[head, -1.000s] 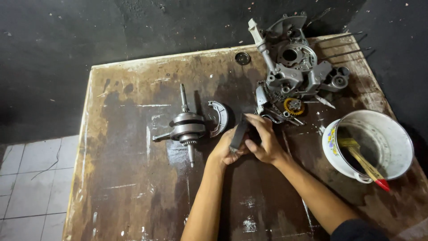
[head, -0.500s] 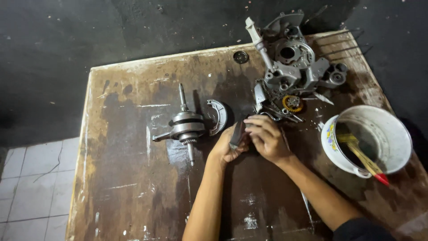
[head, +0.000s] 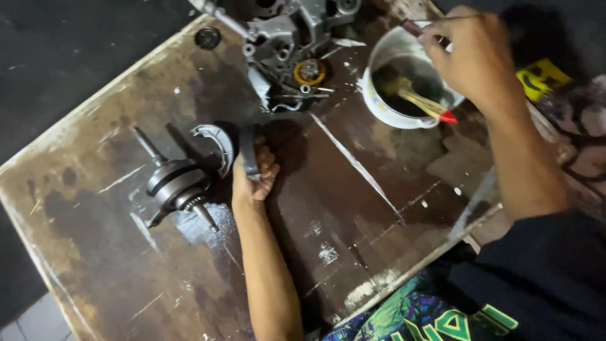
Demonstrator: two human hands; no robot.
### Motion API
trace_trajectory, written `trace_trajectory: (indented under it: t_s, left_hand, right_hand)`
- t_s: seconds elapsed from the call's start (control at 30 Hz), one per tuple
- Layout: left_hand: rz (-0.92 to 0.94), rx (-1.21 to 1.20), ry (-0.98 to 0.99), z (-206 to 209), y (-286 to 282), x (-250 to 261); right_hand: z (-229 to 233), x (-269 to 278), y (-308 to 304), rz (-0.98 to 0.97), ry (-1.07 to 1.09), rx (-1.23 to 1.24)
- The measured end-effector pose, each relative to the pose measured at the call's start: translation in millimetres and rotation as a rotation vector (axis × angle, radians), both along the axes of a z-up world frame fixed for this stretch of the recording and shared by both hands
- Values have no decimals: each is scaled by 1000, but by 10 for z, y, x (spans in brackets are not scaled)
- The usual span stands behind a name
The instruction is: The person cleans a curved metal part by repeatedly dipping a dark cloth into a white bucket of liquid and wiping the object. The person holds the part with one hand while scrubbing it with the other, occasionally turning it over to clean different sides. Other disassembled mechanical components, including a crankshaft and gears, remain on the table.
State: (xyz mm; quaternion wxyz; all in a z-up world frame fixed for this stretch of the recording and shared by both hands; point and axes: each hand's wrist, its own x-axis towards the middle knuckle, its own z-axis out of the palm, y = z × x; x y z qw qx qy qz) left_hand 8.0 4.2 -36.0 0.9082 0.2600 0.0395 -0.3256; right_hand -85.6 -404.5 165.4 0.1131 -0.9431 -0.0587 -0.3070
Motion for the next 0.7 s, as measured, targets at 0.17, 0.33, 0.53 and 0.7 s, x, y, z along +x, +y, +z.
trace_trajectory:
  t_s: [0.17, 0.33, 0.53, 0.7]
  left_hand:
    - [-17, -65, -9, 31, -12, 0]
    - [-2, -74, -14, -6, -8, 14]
    - [-14, -104, -1, -20, -14, 18]
    - [-35, -151, -1, -16, -10, 31]
  right_hand:
    - [-807, 352, -427, -326, 496, -127]
    - [-934, 575, -396, -340, 955, -256]
    - [-1118, 584, -570, -331, 849, -264]
    - [-1391, 623, -735, -350, 825, -155]
